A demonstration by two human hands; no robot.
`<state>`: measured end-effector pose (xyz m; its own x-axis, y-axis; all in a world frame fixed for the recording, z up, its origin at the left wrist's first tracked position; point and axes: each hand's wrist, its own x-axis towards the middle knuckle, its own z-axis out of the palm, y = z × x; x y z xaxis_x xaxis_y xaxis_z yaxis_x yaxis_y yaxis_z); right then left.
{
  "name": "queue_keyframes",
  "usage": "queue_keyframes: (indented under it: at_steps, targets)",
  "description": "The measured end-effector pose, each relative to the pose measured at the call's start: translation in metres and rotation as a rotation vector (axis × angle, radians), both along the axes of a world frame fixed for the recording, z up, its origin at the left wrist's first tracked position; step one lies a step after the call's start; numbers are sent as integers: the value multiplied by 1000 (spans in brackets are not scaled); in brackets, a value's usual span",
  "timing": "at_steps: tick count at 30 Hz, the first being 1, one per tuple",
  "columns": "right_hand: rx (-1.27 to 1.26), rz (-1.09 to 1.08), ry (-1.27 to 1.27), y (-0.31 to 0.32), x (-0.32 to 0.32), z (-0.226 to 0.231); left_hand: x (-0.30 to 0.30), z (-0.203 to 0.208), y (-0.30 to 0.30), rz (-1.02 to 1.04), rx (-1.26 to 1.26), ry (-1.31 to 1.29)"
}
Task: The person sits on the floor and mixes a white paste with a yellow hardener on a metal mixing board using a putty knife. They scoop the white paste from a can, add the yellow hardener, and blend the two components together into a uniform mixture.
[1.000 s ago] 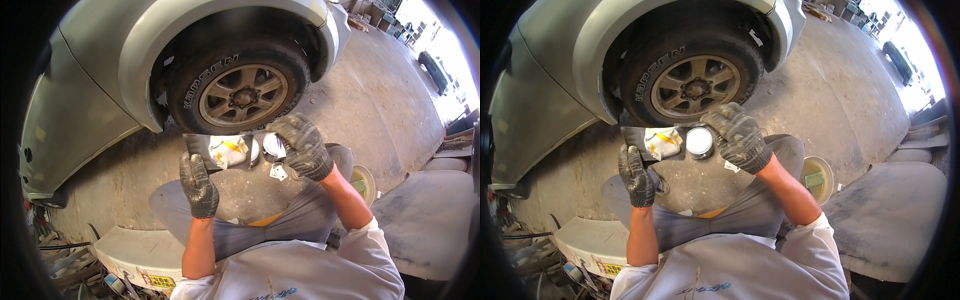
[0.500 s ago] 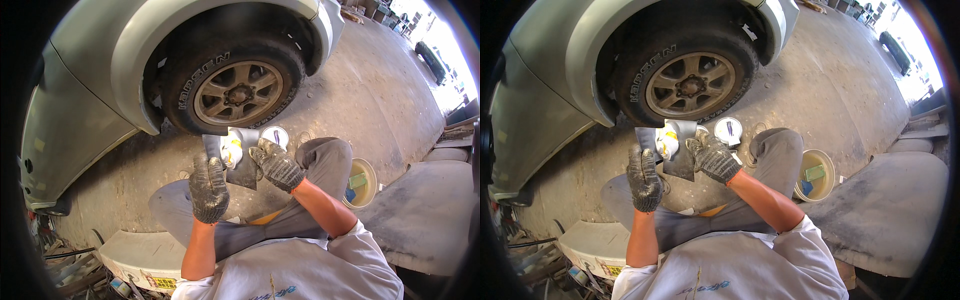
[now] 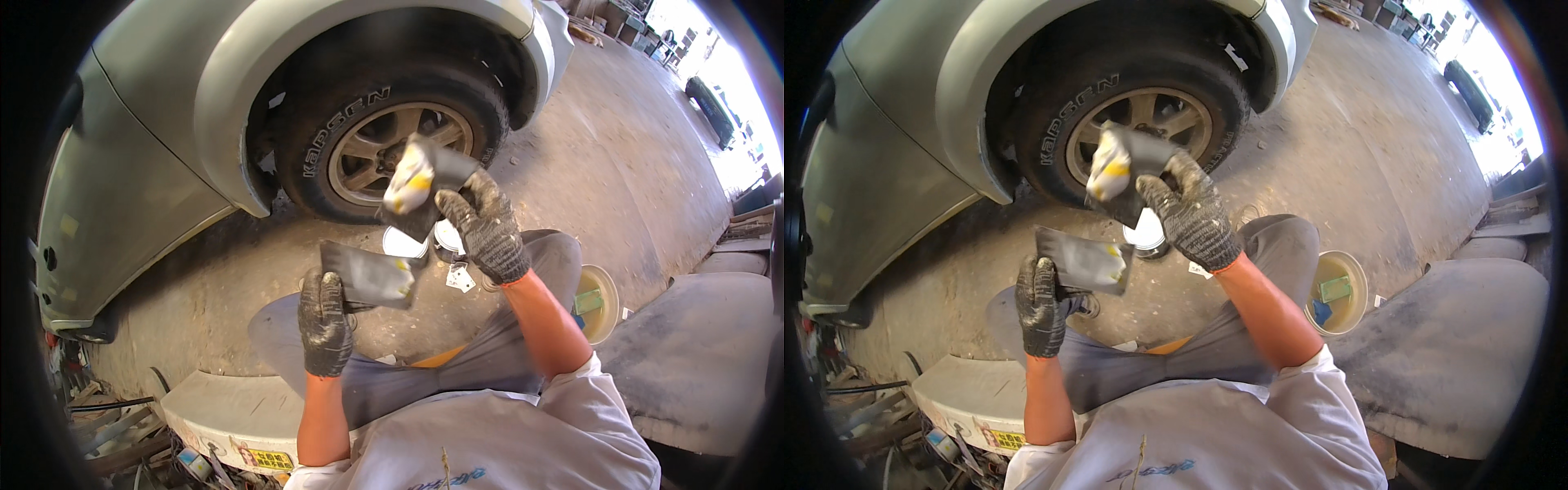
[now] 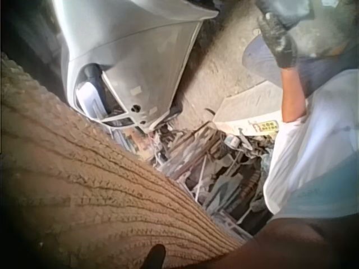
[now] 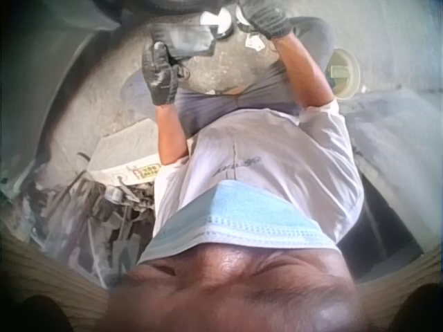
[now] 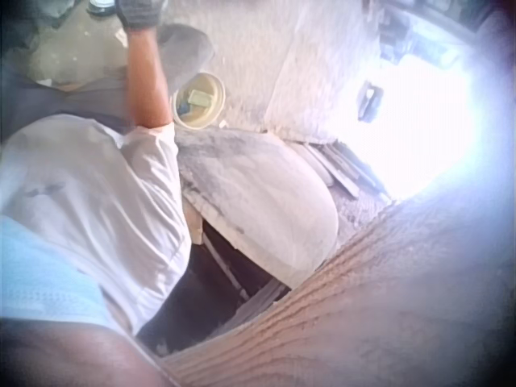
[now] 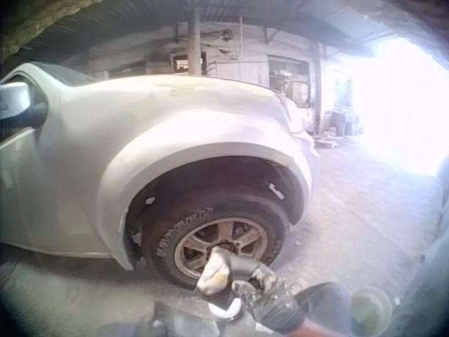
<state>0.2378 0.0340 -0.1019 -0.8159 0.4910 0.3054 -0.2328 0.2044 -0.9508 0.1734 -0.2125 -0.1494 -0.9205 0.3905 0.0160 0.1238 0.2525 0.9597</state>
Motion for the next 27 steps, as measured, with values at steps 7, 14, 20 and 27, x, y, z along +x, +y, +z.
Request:
queue_keyframes:
  at_steps: [7, 14, 20, 27]
  targets:
    - [746, 296, -244, -4, 21, 28, -6, -22, -9, 3, 37, 110]
    - [1077, 41, 66, -12, 26, 42, -8, -21, 22, 195, 67, 153]
    - [1148, 24, 23, -22, 31, 27, 0, -22, 45, 242, -158, 794]
    - [1168, -20, 92, -24, 28, 24, -4, -20, 42, 78, -120, 569]
